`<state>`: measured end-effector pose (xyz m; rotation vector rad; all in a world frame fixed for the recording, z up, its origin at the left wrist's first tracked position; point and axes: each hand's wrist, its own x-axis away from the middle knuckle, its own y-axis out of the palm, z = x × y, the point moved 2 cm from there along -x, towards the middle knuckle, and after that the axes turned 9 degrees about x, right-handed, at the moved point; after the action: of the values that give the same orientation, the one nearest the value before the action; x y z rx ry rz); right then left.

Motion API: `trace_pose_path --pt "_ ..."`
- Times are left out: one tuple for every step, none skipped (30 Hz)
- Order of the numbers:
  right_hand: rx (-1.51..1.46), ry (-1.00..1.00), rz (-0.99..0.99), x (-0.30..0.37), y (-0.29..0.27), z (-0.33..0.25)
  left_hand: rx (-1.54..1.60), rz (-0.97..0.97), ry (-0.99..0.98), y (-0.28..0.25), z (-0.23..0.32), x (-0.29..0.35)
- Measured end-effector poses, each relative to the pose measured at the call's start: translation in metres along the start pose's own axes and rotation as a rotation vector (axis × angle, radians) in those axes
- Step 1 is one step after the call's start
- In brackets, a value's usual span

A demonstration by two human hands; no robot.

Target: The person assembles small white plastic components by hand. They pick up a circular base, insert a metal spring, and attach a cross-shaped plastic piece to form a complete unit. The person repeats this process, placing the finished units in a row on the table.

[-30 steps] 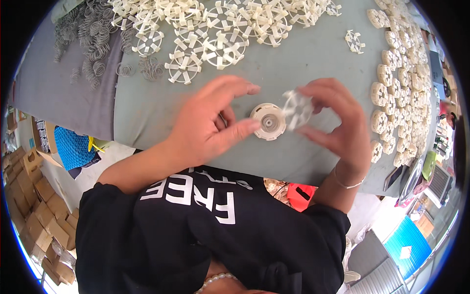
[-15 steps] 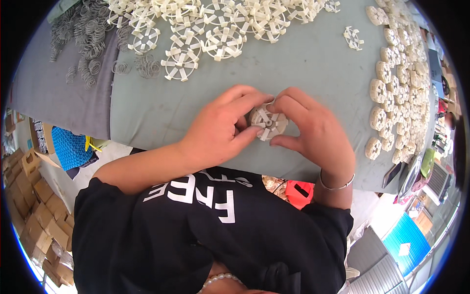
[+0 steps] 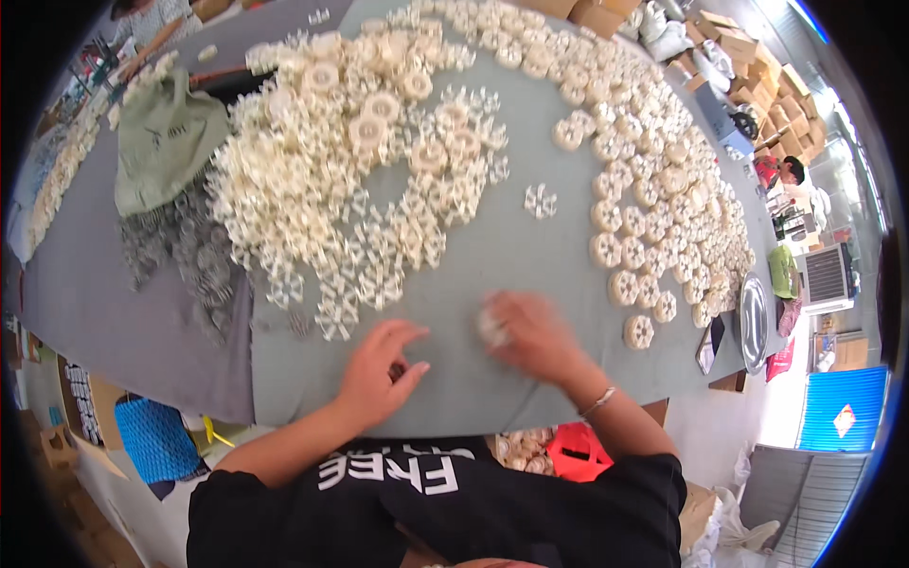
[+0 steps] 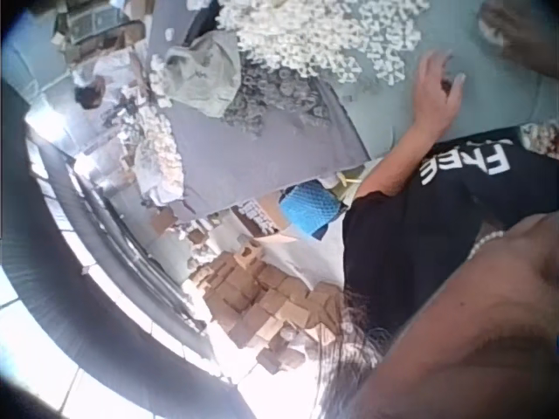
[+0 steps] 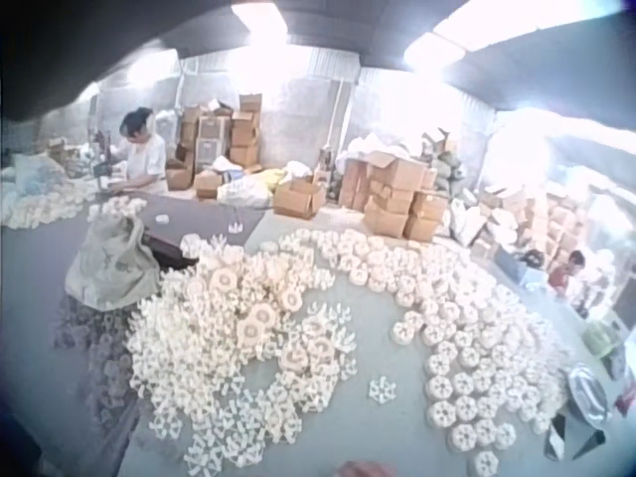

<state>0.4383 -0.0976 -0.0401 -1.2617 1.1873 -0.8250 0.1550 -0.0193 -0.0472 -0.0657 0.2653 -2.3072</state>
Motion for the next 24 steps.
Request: trace_pose_path --pt "0.098 0.066 0.096 -0.006 -0.012 0.035 -0.028 -0.012 0.044 -0.008 0.004 0.002" --pt "0.234 0.242 0.113 -0.019 -0.032 0.068 -0.059 -0.014 0.08 -0.018 0.008 0.0" --pt "0.373 0.44 0.126 -0.025 -0.052 0.092 -0.054 0.005 0.116 -0.027 0.014 -0.006" --pt "0.508 0.46 0.244 -0.03 -0.065 0.102 -0.047 0.021 0.147 -0.035 0.022 -0.011" --pt "0.642 0.483 0.361 -0.034 -0.075 0.109 -0.038 0.033 0.177 -0.044 0.028 -0.016" --pt "0.578 0.455 0.367 -0.042 -0.065 0.123 -0.075 0.063 0.207 -0.054 0.033 -0.026" --pt "0.363 0.484 0.364 -0.049 -0.043 0.137 -0.1 0.08 0.238 -0.065 0.035 -0.04" --pt "0.139 0.496 0.361 -0.065 -0.015 0.151 -0.132 0.109 0.266 -0.077 0.04 -0.052" --pt "-0.085 0.497 0.351 -0.083 0.012 0.164 -0.119 0.139 0.275 -0.088 0.041 -0.061" --pt "-0.213 0.51 0.369 -0.105 0.036 0.17 -0.105 0.173 0.288 -0.1 0.044 -0.068" --pt "-0.346 0.521 0.383 -0.13 0.055 0.168 -0.094 0.208 0.298 -0.114 0.046 -0.077" --pt "-0.369 0.475 0.333 -0.153 0.064 0.149 -0.17 0.248 0.342 -0.132 0.051 -0.086" --pt "-0.393 0.436 0.285 -0.17 0.066 0.126 -0.247 0.28 0.384 -0.154 0.059 -0.096" --pt "-0.45 0.429 0.117 -0.182 0.054 0.105 -0.319 0.305 0.424 -0.177 0.065 -0.11" --pt "-0.513 0.406 -0.055 -0.197 0.033 0.078 -0.394 0.334 0.417 -0.208 0.067 -0.123" --pt "-0.567 0.384 -0.228 -0.208 0.015 0.059 -0.415 0.392 0.395 -0.237 0.07 -0.14" --pt "-0.405 0.343 -0.238 -0.224 -0.002 0.054 -0.451 0.427 0.355 -0.255 0.075 -0.15" --pt "-0.243 0.311 -0.248 -0.242 -0.016 0.056 -0.483 0.454 0.315 -0.268 0.081 -0.159" --pt "-0.082 0.272 -0.26 -0.266 -0.022 0.063 -0.515 0.485 0.27 -0.279 0.089 -0.162" --pt "0.031 0.298 -0.12 -0.293 -0.014 0.089 -0.463 0.46 0.303 -0.27 0.098 -0.158" --pt "-0.068 0.396 -0.084 -0.331 -0.02 0.102 -0.423 0.449 0.316 -0.255 0.098 -0.144" --pt "-0.09 0.378 -0.03 -0.371 -0.013 0.128 -0.493 0.386 0.4 -0.237 0.088 -0.128" --pt "-0.079 0.242 0.139 -0.404 -0.006 0.159 -0.553 0.315 0.495 -0.217 0.077 -0.111" --pt "-0.066 0.161 0.269 -0.439 0.004 0.185 -0.467 0.276 0.565 -0.202 0.064 -0.097"
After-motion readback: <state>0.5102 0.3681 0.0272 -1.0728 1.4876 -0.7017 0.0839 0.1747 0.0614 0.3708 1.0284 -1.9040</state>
